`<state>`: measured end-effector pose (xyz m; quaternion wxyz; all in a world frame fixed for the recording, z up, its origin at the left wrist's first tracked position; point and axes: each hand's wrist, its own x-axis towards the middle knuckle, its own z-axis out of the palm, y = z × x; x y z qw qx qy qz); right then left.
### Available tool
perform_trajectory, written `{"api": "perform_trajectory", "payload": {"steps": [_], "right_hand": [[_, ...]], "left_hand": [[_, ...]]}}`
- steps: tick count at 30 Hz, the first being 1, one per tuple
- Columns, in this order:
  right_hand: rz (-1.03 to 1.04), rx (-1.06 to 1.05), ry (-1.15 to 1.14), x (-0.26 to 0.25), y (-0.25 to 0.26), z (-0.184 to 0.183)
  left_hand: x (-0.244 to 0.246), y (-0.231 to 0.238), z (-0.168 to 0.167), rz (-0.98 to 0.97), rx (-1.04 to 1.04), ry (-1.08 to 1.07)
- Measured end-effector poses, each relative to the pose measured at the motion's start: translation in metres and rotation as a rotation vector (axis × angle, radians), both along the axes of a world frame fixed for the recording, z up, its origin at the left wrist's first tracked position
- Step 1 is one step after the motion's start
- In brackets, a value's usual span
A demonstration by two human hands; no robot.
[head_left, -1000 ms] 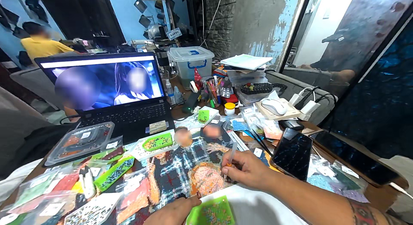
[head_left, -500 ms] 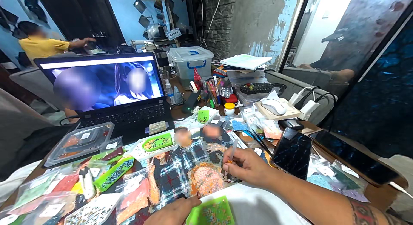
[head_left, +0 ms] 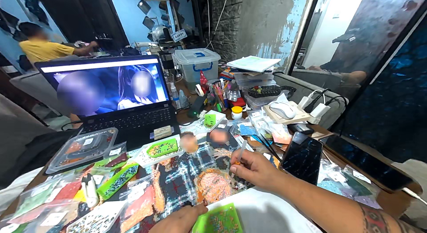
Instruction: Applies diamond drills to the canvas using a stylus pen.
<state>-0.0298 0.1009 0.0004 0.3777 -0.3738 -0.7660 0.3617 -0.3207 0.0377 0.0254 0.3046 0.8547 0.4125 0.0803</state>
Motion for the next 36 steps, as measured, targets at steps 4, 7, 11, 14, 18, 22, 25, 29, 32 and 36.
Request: {"api": "perform_trajectory", "payload": {"steps": [4,7,11,14,18,22,25,29,32,36], "right_hand": [[0.014,-0.024,-0.008,0.0,0.0002,0.0005],[0.029,-0.034,-0.016,-0.0004,0.0,-0.0004],[0.033,-0.041,-0.015,-0.0014,0.0001,-0.0007],[0.043,-0.033,-0.017,-0.0016,0.0002,-0.0016],[0.044,-0.028,-0.017,-0.0014,0.0004,-0.0021],[0.051,-0.006,-0.022,-0.0013,0.0011,-0.0035],[0.052,-0.005,-0.031,-0.0014,0.0012,-0.0035],[0.057,-0.021,-0.046,-0.0013,0.001,-0.0024],[0.06,-0.039,-0.067,-0.0015,0.001,-0.0012],[0.057,-0.061,-0.089,-0.002,0.001,0.0007]], "left_hand": [[-0.0003,0.0003,-0.0013,0.0,0.0,0.001],[-0.0001,0.0001,-0.0011,-0.001,-0.001,0.002],[0.0,0.0,-0.0002,0.0,-0.005,0.002],[0.0,0.0002,0.0001,0.001,-0.013,0.009],[0.0002,0.0001,-0.0002,0.002,-0.007,0.011],[0.0005,0.0003,-0.0001,-0.001,-0.006,0.005],[0.0005,0.0002,0.0,-0.002,-0.007,0.007],[-0.0001,-0.0001,-0.0005,-0.001,-0.003,0.006],[-0.0001,0.0,0.0,-0.002,-0.007,0.011],[0.0006,-0.0011,0.0011,0.005,-0.01,0.008]]}}
